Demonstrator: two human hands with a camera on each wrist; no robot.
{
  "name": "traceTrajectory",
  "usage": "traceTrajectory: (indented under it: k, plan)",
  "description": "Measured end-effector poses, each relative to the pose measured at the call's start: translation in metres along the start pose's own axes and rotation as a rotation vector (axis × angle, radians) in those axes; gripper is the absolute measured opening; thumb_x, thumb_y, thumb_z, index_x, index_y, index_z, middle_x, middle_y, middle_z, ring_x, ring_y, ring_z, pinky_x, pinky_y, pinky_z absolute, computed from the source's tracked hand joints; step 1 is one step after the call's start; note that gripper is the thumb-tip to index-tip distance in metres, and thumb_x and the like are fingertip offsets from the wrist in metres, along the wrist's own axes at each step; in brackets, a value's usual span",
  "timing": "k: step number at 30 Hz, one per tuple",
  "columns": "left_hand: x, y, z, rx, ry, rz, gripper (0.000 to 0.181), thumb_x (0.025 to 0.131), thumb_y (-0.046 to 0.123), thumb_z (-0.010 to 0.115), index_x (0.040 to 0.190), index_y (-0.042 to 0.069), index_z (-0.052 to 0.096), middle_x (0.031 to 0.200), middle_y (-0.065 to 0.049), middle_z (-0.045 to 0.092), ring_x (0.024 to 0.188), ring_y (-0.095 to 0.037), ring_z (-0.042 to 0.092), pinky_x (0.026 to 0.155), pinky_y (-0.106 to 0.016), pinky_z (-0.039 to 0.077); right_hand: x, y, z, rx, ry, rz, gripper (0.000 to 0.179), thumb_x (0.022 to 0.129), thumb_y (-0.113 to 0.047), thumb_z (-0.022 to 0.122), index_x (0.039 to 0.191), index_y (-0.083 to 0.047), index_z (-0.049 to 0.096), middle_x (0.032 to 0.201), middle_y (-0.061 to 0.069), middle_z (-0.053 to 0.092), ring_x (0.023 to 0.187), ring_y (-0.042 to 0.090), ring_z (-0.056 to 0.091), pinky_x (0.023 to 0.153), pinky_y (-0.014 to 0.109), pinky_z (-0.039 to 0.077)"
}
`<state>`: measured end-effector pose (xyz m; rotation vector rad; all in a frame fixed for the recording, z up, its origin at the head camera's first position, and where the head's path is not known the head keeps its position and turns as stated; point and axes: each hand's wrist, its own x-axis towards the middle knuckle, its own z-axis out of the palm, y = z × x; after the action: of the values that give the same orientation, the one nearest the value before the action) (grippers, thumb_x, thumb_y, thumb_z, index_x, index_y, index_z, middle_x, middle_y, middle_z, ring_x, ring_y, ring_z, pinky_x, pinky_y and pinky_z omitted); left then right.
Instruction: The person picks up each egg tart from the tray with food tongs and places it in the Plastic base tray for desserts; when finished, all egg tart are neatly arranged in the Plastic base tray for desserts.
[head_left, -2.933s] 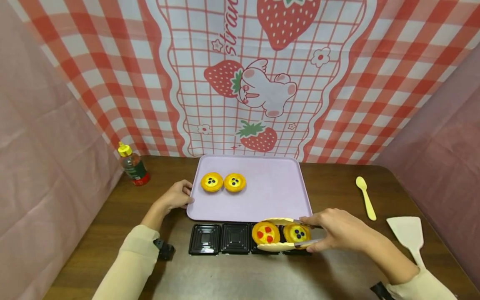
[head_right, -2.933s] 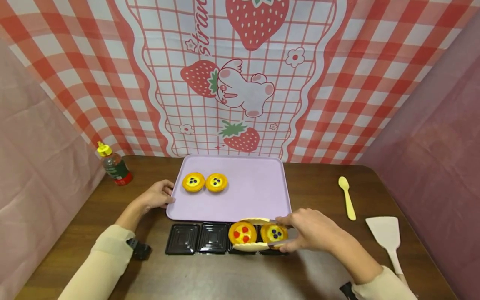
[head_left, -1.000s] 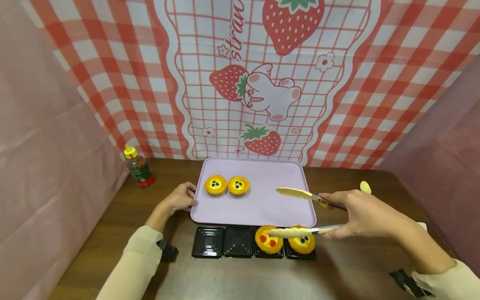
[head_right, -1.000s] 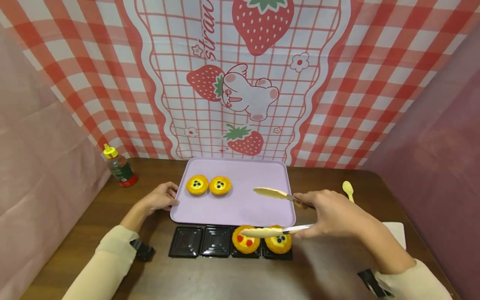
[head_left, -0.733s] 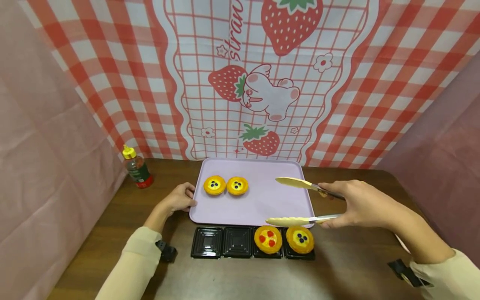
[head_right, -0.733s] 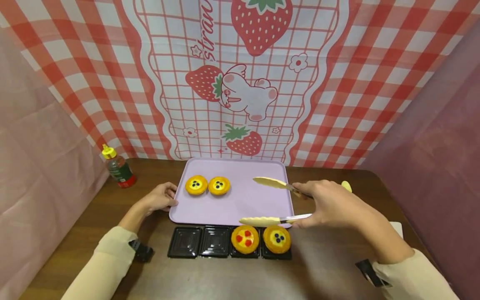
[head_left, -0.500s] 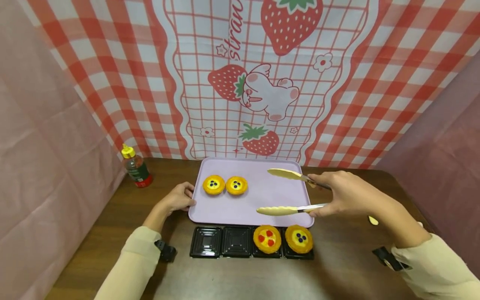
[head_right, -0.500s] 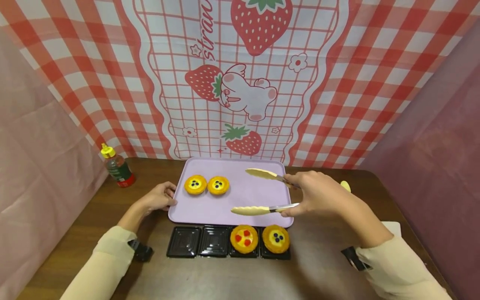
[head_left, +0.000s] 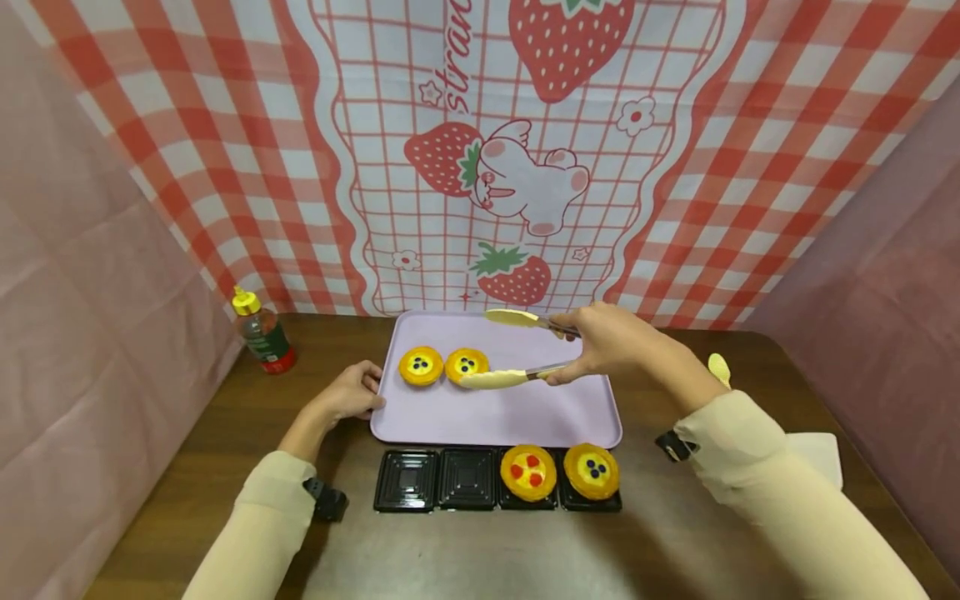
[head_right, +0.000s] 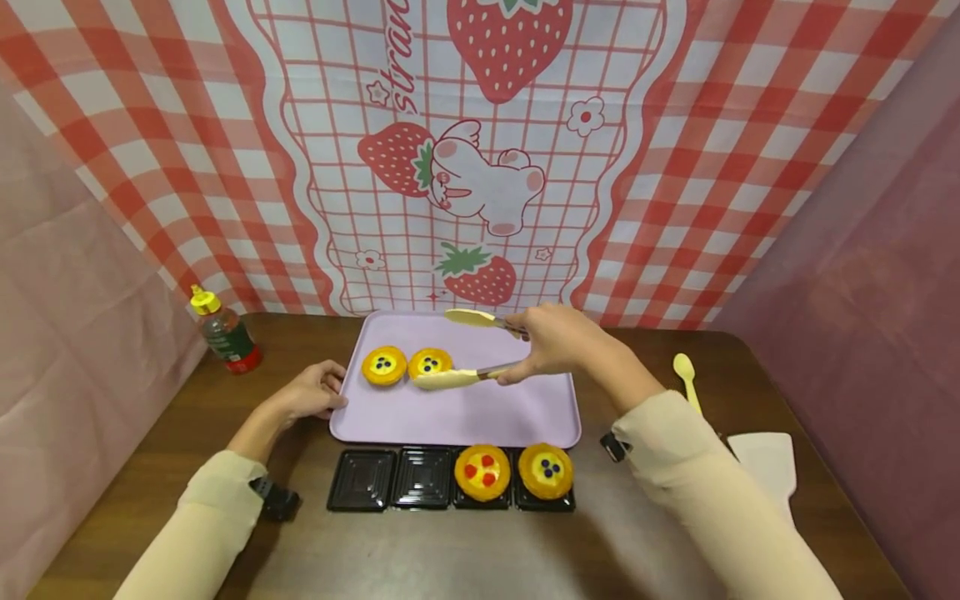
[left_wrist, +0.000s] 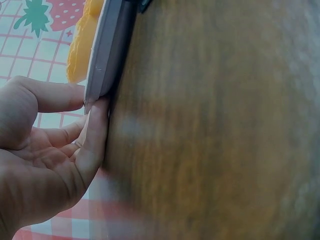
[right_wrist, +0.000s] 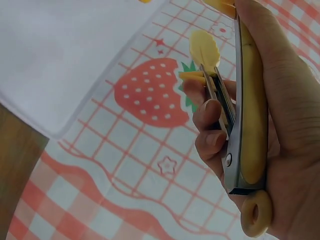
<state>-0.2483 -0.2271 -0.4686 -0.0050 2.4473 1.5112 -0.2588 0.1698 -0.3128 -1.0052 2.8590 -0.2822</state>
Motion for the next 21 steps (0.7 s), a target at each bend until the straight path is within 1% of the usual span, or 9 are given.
traceTrajectory:
  k: [5,9,13,15,18,21]
  plan:
    - [0.0,0.001,-0.001,0.009,-0.004,-0.004,0.046,0.077,-0.009,0.067,0.116,-0.011,0.045,0.09,-0.016,0.049,0.072,-0.022,0.055,0.057,-0.036,0.057,0.02,-0.005,0.009,0.008,-0.047,-0.01,0.089,0.069,-0.063,0.081,0.133,-0.003,0.062,0.101,0.003,0.068,0.083,0.016,0.061,0.073,0.036,0.054]
    - [0.001,0.002,-0.001,0.021,-0.016,-0.015,0.046,0.078,-0.008,0.068,0.118,-0.01,0.045,0.092,-0.017,0.049,0.074,-0.023,0.055,0.059,-0.036,0.058,0.031,-0.005,0.019,0.017,-0.068,0.008,0.085,0.07,-0.059,0.082,0.131,-0.003,0.063,0.092,0.0,0.065,0.075,0.015,0.055,0.066,0.031,0.048]
    - [0.003,0.002,-0.001,0.014,-0.018,-0.018,0.047,0.079,-0.008,0.068,0.12,-0.01,0.045,0.093,-0.017,0.048,0.075,-0.023,0.055,0.06,-0.037,0.058,0.04,-0.004,0.028,0.016,-0.08,0.036,0.078,0.07,-0.058,0.083,0.125,-0.004,0.067,0.085,0.0,0.063,0.07,0.015,0.051,0.061,0.03,0.043]
    - [0.003,0.002,-0.001,0.011,-0.017,-0.016,0.048,0.079,-0.008,0.068,0.12,-0.011,0.045,0.093,-0.017,0.049,0.075,-0.023,0.055,0.06,-0.037,0.058,0.044,-0.003,0.033,0.015,-0.1,0.045,0.073,0.07,-0.057,0.083,0.12,-0.006,0.069,0.082,0.0,0.062,0.069,0.015,0.05,0.06,0.029,0.042]
    - [0.002,0.0,-0.002,0.009,-0.015,-0.018,0.048,0.079,-0.008,0.068,0.121,-0.011,0.045,0.093,-0.017,0.049,0.074,-0.023,0.055,0.06,-0.037,0.058,0.049,-0.002,0.038,0.016,-0.136,0.062,0.07,0.071,-0.057,0.083,0.119,-0.008,0.07,0.078,-0.001,0.061,0.067,0.015,0.049,0.059,0.03,0.04]
    - [0.002,0.0,-0.002,0.005,-0.015,-0.019,0.048,0.079,-0.008,0.068,0.121,-0.011,0.045,0.093,-0.017,0.05,0.074,-0.023,0.055,0.06,-0.036,0.058,0.051,-0.001,0.042,0.008,-0.148,0.072,0.072,0.07,-0.058,0.082,0.121,-0.008,0.07,0.075,-0.002,0.06,0.066,0.015,0.048,0.058,0.03,0.039]
